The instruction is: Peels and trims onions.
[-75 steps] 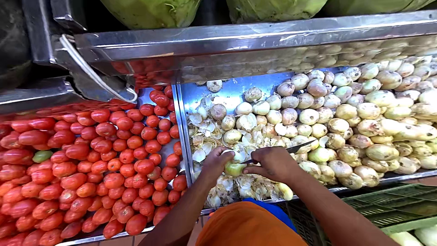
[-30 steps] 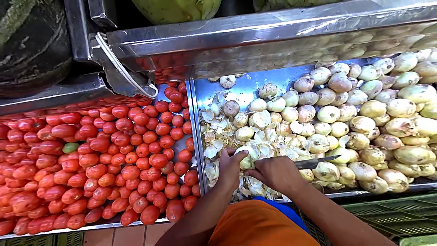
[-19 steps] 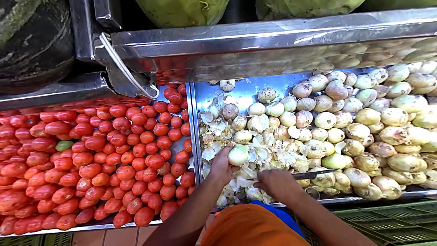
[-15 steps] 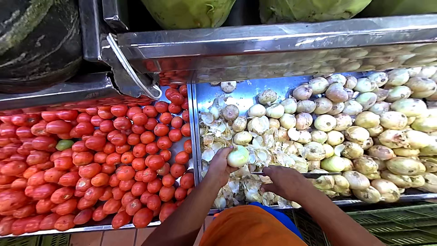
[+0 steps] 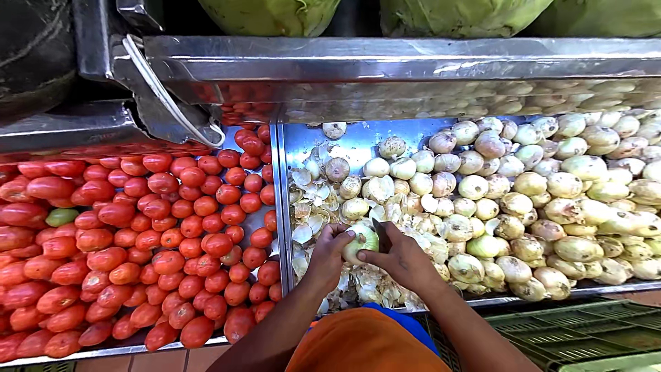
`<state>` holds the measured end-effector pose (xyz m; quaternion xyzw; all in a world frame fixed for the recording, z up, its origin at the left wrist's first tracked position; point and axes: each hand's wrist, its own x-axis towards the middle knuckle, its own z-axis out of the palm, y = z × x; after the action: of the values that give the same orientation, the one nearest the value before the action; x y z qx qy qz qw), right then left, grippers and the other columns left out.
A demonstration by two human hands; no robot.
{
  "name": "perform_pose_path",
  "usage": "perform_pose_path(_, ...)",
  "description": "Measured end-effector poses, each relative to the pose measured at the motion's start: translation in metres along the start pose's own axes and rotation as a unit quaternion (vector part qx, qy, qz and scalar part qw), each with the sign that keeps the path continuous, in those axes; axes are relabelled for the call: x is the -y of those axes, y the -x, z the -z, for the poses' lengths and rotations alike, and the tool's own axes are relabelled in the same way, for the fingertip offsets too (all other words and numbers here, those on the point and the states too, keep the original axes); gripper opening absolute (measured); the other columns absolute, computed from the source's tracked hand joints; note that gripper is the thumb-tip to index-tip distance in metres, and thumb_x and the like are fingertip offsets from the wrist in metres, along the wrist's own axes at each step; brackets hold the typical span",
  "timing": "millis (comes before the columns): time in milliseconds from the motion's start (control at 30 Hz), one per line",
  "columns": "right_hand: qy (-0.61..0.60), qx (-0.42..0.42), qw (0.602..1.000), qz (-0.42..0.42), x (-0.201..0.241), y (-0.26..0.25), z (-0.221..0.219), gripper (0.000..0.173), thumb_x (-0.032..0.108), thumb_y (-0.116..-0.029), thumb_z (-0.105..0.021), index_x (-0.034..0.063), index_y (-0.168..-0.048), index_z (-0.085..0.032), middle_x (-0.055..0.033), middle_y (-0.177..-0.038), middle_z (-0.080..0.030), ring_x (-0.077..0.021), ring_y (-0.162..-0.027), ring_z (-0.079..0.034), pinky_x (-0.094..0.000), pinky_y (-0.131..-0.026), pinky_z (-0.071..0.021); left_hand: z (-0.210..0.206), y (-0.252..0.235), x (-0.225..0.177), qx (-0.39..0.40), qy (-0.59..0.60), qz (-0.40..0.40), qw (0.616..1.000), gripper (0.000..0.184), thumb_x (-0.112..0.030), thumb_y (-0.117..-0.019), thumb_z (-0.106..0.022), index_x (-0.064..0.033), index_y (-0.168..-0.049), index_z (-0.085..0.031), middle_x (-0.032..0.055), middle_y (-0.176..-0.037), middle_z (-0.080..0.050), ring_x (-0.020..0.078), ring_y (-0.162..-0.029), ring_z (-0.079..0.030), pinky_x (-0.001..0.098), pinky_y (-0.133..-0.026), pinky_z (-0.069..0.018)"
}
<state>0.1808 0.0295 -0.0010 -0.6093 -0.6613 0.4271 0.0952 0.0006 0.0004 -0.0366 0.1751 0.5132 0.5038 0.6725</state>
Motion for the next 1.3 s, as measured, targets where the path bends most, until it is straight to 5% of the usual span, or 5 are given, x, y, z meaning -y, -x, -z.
perform_pose_path(200, -0.110, 0.035, 0.993, -0.009, -0.036, -0.002, 0.012, 0.043, 0.042, -0.0855, -0.083, 0.0160, -0.116, -0.068, -0.0001, -0.073, -0.061, -0.0153, -0.061, -0.057, -0.0370, -0.058, -0.0503, 0.010, 0.000, -0.005, 0.005, 0.041, 0.013, 0.999, 0.017, -0.015, -0.1044, -0.054, -0.0043, -0.118, -0.055, 0.0181, -0.108, -0.065, 0.0266, -0.096, -0.067, 0.0441, -0.085, -0.0570)
perform_pose_path(800, -0.242, -0.040, 0.969, -0.020, -0.001, 0.003, 0.009, 0.030, 0.039, -0.0958, -0.071, 0.0115, -0.108, -0.069, -0.0069, -0.076, -0.066, -0.0202, -0.063, -0.062, -0.0388, -0.059, -0.0537, 0.007, 0.003, -0.018, 0.033, -0.012, -0.007, 0.999, 0.018, -0.019, -0.1041, -0.055, -0.0079, -0.118, -0.058, 0.0141, -0.106, -0.066, 0.0230, -0.093, -0.065, 0.0411, -0.082, -0.0564)
perform_pose_path(967, -0.173, -0.058, 0.983, -0.022, 0.009, 0.004, -0.008, 0.056, 0.063, -0.0845, -0.075, 0.0169, -0.114, -0.065, -0.0007, -0.071, -0.061, -0.0172, -0.061, -0.058, -0.0401, -0.056, -0.0512, -0.007, 0.005, -0.018, -0.005, -0.018, -0.039, 0.999, 0.016, -0.016, -0.1029, -0.059, -0.0053, -0.115, -0.059, 0.0142, -0.101, -0.066, 0.0227, -0.087, -0.066, 0.0409, -0.078, -0.0575)
perform_pose_path(1100, -0.169, 0.004, 0.986, -0.007, -0.016, 0.010, -0.014, 0.053, 0.048, -0.0808, -0.085, 0.0159, -0.119, -0.064, 0.0014, -0.072, -0.061, -0.0147, -0.062, -0.057, -0.0362, -0.058, -0.0512, 0.000, 0.006, -0.026, -0.020, 0.046, 0.010, 0.999, 0.020, -0.022, -0.1069, -0.050, -0.0067, -0.118, -0.058, 0.0158, -0.108, -0.066, 0.0260, -0.095, -0.067, 0.0436, -0.083, -0.0573)
perform_pose_path(1300, -0.210, -0.021, 0.977, -0.019, -0.003, 0.002, 0.010, 0.035, 0.043, -0.0963, -0.070, 0.0090, -0.100, -0.069, -0.0067, -0.071, -0.065, -0.0199, -0.060, -0.062, -0.0389, -0.057, -0.0531, 0.003, 0.008, -0.035, -0.010, 0.052, 0.038, 0.998, 0.024, -0.025, -0.1084, -0.046, -0.0080, -0.120, -0.058, 0.0157, -0.110, -0.067, 0.0256, -0.097, -0.068, 0.0422, -0.082, -0.0584)
